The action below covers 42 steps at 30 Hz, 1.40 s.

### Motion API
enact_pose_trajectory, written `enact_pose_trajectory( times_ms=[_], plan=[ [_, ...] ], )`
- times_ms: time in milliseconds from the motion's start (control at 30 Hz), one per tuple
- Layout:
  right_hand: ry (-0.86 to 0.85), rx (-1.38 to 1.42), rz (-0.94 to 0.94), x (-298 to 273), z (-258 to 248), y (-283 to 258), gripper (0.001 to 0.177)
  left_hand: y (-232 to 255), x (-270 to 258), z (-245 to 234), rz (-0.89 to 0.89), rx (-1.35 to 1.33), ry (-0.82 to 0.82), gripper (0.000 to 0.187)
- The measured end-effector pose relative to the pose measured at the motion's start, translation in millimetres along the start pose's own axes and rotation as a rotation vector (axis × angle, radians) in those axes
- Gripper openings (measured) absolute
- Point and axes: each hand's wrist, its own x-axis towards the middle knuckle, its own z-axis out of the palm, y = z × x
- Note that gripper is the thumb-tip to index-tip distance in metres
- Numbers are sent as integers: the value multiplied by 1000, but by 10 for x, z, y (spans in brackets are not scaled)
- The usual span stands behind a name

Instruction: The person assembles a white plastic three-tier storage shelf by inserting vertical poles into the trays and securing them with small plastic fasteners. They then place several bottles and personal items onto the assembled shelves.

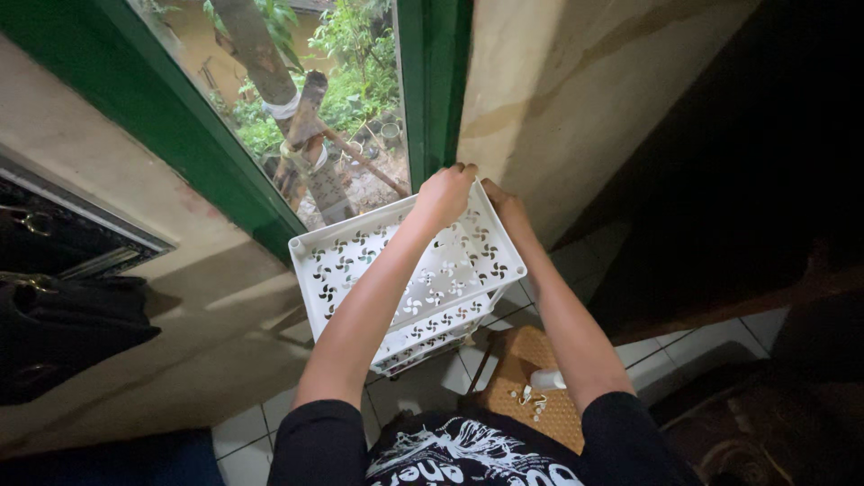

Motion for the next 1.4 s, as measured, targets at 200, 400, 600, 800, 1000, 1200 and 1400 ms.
enact_pose_trajectory(
  times_ms=[200, 400, 600, 800, 1000, 1200, 1400],
  plan=[
    [15, -106, 24, 40, -14, -98, 11, 11, -2, -28, -6, 31, -46, 29],
    [26, -69, -118, -15, -15, -94, 18, 6, 0, -47, 22, 36, -38, 29],
    [10, 244, 157, 50, 76, 125, 17, -1, 7, -33, 11, 48, -53, 27],
    [-62, 71, -47, 38, 69, 265, 28, -81, -87, 46, -36, 65, -136, 27],
    [-78, 44, -68, 58, -25, 154, 29, -114, -82, 52, 20, -6, -75, 33],
    [-44, 162, 82, 13, -16, 87, 23, -63, -59, -66, 12, -52, -96, 38],
    [-66, 324, 334, 199, 85, 360, 37, -25, -22, -152, 1, -61, -75, 40]
  ],
)
